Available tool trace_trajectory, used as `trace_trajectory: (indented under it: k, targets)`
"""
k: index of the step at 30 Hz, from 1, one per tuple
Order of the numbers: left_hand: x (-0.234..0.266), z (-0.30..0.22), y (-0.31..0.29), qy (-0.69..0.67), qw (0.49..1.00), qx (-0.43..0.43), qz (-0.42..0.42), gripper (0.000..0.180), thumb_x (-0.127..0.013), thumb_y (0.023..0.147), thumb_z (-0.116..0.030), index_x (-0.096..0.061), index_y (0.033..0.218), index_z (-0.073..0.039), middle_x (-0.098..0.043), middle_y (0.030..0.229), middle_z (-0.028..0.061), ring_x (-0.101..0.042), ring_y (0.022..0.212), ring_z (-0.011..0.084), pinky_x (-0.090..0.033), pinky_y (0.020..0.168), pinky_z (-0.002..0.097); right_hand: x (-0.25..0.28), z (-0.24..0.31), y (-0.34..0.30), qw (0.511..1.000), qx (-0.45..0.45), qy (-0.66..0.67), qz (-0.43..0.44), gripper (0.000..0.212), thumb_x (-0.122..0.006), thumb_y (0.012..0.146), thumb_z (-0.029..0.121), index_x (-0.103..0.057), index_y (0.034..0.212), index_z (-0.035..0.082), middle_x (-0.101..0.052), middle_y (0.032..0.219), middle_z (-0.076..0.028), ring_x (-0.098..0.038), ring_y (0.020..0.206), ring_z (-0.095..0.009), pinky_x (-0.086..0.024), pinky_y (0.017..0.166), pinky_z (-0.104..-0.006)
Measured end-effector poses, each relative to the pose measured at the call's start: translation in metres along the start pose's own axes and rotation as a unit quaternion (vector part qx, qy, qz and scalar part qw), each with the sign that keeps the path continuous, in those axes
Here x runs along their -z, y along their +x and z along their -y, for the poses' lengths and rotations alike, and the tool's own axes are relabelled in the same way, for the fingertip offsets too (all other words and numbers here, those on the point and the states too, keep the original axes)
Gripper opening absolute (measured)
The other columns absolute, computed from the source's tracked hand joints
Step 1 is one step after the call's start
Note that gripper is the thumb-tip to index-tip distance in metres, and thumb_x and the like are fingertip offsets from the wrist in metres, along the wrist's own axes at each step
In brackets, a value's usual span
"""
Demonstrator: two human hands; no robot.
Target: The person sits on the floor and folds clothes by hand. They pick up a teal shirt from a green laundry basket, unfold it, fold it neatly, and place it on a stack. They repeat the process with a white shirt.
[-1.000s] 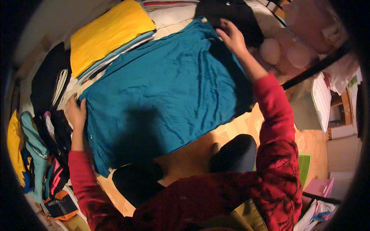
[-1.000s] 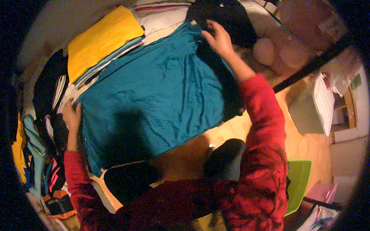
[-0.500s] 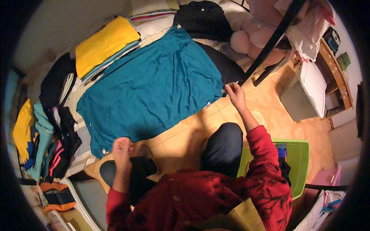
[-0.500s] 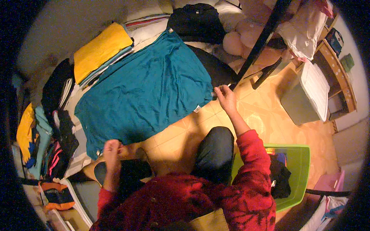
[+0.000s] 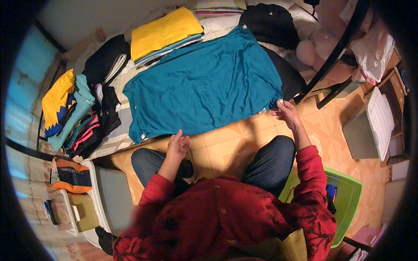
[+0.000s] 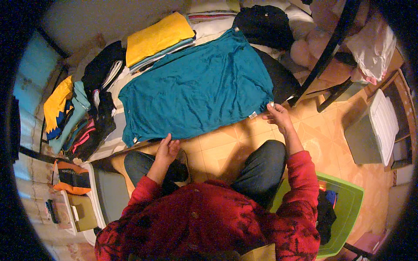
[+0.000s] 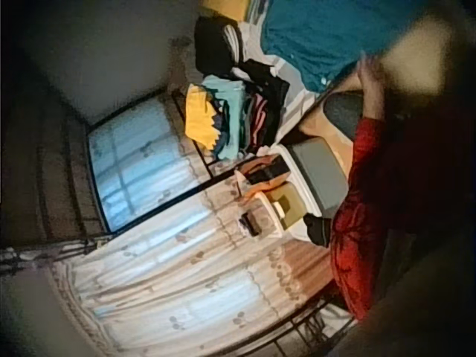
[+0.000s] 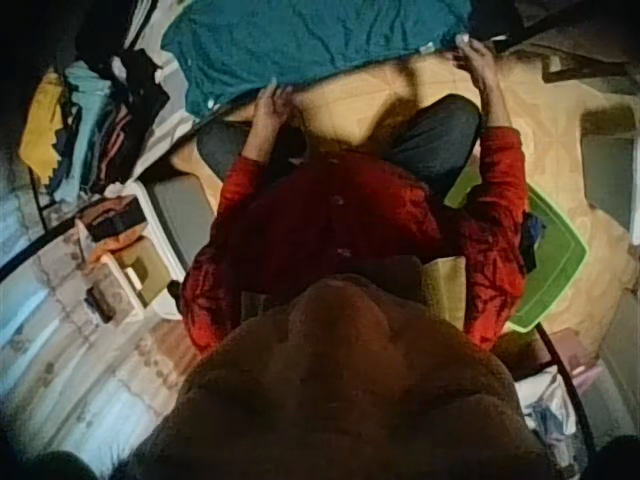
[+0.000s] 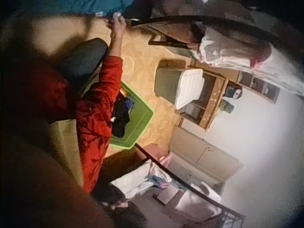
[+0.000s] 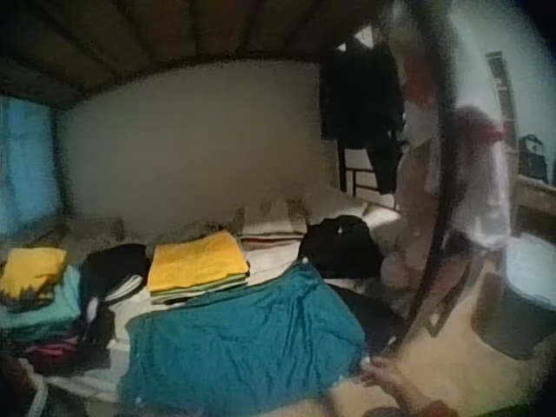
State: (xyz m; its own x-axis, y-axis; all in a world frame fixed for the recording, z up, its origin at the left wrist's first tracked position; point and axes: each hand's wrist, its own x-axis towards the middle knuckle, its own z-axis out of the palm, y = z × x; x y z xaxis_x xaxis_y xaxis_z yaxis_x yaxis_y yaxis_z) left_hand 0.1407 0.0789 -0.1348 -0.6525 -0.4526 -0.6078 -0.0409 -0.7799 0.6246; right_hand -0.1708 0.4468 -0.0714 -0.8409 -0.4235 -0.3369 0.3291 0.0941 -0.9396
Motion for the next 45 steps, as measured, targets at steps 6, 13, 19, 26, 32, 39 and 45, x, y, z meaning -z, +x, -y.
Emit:
trace_trajectory:
  k: [6, 13, 19, 26, 32, 39, 45]
  targets:
    - [-0.01, 0.008, -0.011, 0.099, 0.993, -0.052, -0.042, 0.033, -0.071, 0.086, -0.033, -0.046, 0.096, -0.014, -0.056, 0.093, 0.0009, -0.06, 0.087, 0.0201, -0.049, 0.069, 0.0369, 0.01, 0.018, -0.005, 0.98, 0.15, -0.091, -0.089, 0.033, -0.068, 0.088, 0.039, -0.057, 0.072, 0.014, -0.058, 0.066, 0.003, -0.062, 0.062, -0.008, -0.038, 0.05, -0.0219]
    - [-0.005, 0.02, -0.018, 0.092, 0.992, -0.062, 0.062, 0.031, -0.07, 0.087, -0.031, -0.052, 0.106, -0.015, -0.059, 0.101, 0.0026, -0.061, 0.076, 0.0217, -0.051, 0.059, 0.0337, 0.026, 0.004, -0.011, 0.954, 0.182, -0.173, -0.164, 0.032, -0.068, 0.088, 0.034, -0.065, 0.072, 0.006, -0.063, 0.063, -0.002, -0.054, 0.054, -0.007, -0.037, 0.046, -0.0217]
    - [-0.012, 0.019, -0.026, 0.06, 0.996, -0.07, -0.017, 0.03, -0.07, 0.086, -0.023, -0.051, 0.107, -0.015, -0.06, 0.101, 0.0042, -0.062, 0.073, 0.0225, -0.051, 0.056, 0.0318, 0.021, -0.015, -0.007, 0.961, 0.157, -0.16, -0.164, 0.032, -0.066, 0.088, 0.033, -0.064, 0.073, 0.004, -0.064, 0.065, -0.004, -0.057, 0.055, -0.01, -0.043, 0.048, -0.0231]
    - [0.001, 0.023, -0.015, 0.08, 0.995, -0.059, -0.025, 0.025, -0.072, 0.084, -0.021, -0.05, 0.093, -0.014, -0.059, 0.093, 0.0039, -0.058, 0.066, 0.0207, -0.051, 0.055, 0.0318, 0.021, -0.03, -0.031, 0.939, 0.24, -0.096, -0.226, 0.022, -0.067, 0.089, 0.02, -0.062, 0.078, 0.001, -0.061, 0.073, -0.003, -0.054, 0.059, -0.008, -0.048, 0.05, -0.0235]
    - [0.03, 0.04, 0.007, 0.256, 0.936, -0.228, 0.075, 0.024, -0.071, 0.084, -0.021, -0.049, 0.089, -0.015, -0.054, 0.086, 0.0029, -0.057, 0.069, 0.02, -0.052, 0.06, 0.0355, 0.031, -0.04, -0.026, 0.982, 0.11, -0.007, -0.154, 0.012, -0.068, 0.085, 0.017, -0.06, 0.082, 0.008, -0.06, 0.078, -0.001, -0.058, 0.068, -0.011, -0.052, 0.057, -0.0278]
    - [0.039, 0.041, 0.008, 0.372, 0.863, -0.323, 0.109, 0.019, -0.066, 0.088, -0.022, -0.051, 0.097, -0.014, -0.053, 0.089, 0.0047, -0.06, 0.076, 0.0214, -0.055, 0.066, 0.0397, 0.019, -0.032, -0.024, 0.983, 0.088, 0.016, -0.157, 0.024, -0.072, 0.084, 0.027, -0.057, 0.089, 0.008, -0.063, 0.079, -0.002, -0.06, 0.068, -0.011, -0.045, 0.052, -0.0234]
    - [0.009, 0.029, -0.007, 0.331, 0.895, -0.278, 0.107, 0.029, -0.068, 0.088, -0.021, -0.052, 0.108, -0.007, -0.057, 0.099, 0.0092, -0.065, 0.08, 0.0233, -0.055, 0.061, 0.0365, 0.015, -0.019, -0.01, 0.994, 0.05, -0.063, -0.077, 0.029, -0.073, 0.083, 0.034, -0.057, 0.077, 0.012, -0.057, 0.065, 0.001, -0.053, 0.054, -0.008, -0.037, 0.045, -0.0232]
